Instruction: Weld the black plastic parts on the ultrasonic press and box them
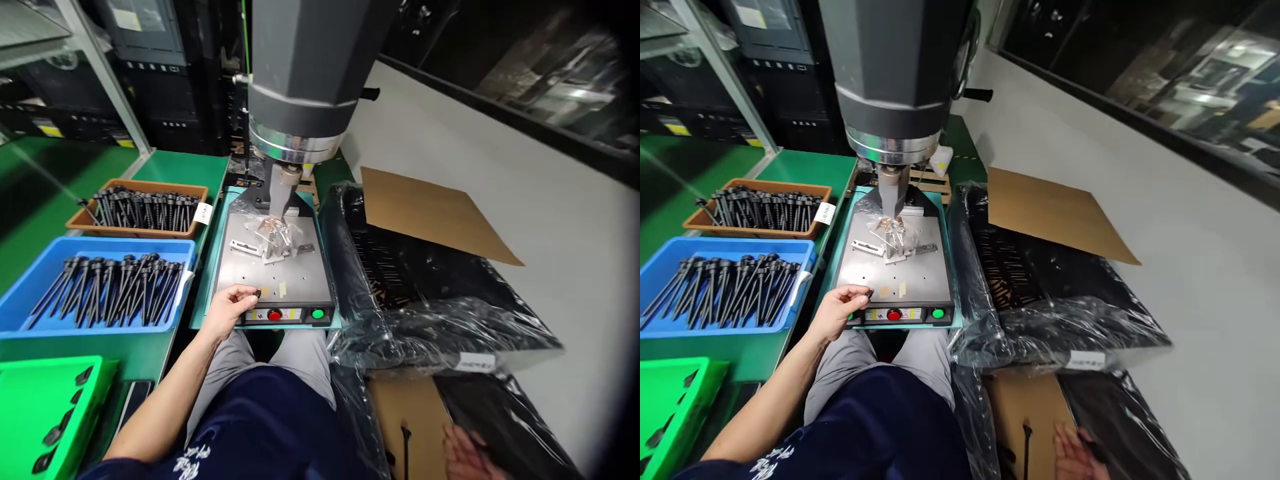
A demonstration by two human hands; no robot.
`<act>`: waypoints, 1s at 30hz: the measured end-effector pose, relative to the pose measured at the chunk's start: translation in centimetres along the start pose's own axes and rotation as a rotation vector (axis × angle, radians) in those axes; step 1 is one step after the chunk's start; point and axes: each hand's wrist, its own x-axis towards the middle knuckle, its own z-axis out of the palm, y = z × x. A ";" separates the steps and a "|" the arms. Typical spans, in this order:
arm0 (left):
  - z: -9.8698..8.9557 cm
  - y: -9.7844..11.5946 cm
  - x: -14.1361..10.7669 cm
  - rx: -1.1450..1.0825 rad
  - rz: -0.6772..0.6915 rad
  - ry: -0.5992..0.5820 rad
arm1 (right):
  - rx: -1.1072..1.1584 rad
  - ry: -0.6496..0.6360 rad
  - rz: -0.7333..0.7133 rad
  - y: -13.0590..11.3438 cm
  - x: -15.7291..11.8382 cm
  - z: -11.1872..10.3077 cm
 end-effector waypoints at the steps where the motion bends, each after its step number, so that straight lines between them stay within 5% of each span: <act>1: 0.6 0.0 0.3 -0.010 -0.008 -0.025 | 0.095 0.161 0.017 -0.4 -0.1 -0.2; 3: 1.6 0.2 0.8 -0.047 -0.013 -0.056 | 0.229 0.343 0.039 -2.3 -0.1 1.1; 4: 2.0 0.3 1.0 -0.069 -0.007 -0.066 | 0.280 0.335 0.046 -3.7 0.1 2.5; 6: 2.6 0.5 1.1 -0.117 0.022 -0.078 | 0.144 0.077 0.063 -6.8 0.7 6.6; 9: 3.0 1.0 0.6 -0.165 0.082 -0.099 | -0.013 -0.343 -0.191 -11.1 2.4 14.2; 11: 2.9 1.2 0.0 -0.163 0.115 -0.105 | -0.062 -0.489 -0.360 -12.9 3.6 18.8; 15: 2.4 1.4 -1.0 -0.131 0.157 -0.100 | 0.064 -0.675 -0.305 -14.3 4.9 24.5; 21: 2.0 1.4 -1.0 -0.145 0.201 -0.091 | 0.075 -0.690 -0.370 -14.9 5.3 25.7; 30: 2.0 1.8 -0.8 0.097 0.398 -0.150 | 0.314 -0.835 -0.110 -14.0 5.6 25.7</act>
